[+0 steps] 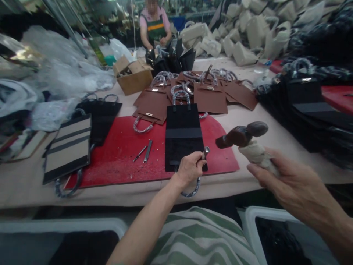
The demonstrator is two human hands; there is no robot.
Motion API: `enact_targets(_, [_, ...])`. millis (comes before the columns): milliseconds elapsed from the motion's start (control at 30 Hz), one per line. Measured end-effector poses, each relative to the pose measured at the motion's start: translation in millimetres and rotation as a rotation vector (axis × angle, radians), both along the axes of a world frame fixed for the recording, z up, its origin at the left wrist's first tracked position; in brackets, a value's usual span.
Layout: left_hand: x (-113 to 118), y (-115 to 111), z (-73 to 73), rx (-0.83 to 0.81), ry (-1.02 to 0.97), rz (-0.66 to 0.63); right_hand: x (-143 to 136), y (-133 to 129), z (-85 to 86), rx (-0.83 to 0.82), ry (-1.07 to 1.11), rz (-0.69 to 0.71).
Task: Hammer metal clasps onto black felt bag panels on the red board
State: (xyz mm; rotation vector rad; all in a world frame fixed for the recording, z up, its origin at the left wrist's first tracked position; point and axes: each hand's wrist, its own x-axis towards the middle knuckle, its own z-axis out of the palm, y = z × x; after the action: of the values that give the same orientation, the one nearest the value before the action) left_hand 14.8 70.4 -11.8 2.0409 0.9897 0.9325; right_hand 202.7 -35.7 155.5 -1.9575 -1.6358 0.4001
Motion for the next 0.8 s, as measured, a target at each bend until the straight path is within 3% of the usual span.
enact_targets(267, [-0.8,0.3,0.6,-0.026,-0.029,-0.019,15.8,-11.1,-37.7,-0.184,0.061,-0.295])
enact_targets(800, [-6.4,12.8,4.6,-0.113,-0.032,-0.07,16.2,-19.3,-81.6,-0.274,0.319,-0.314])
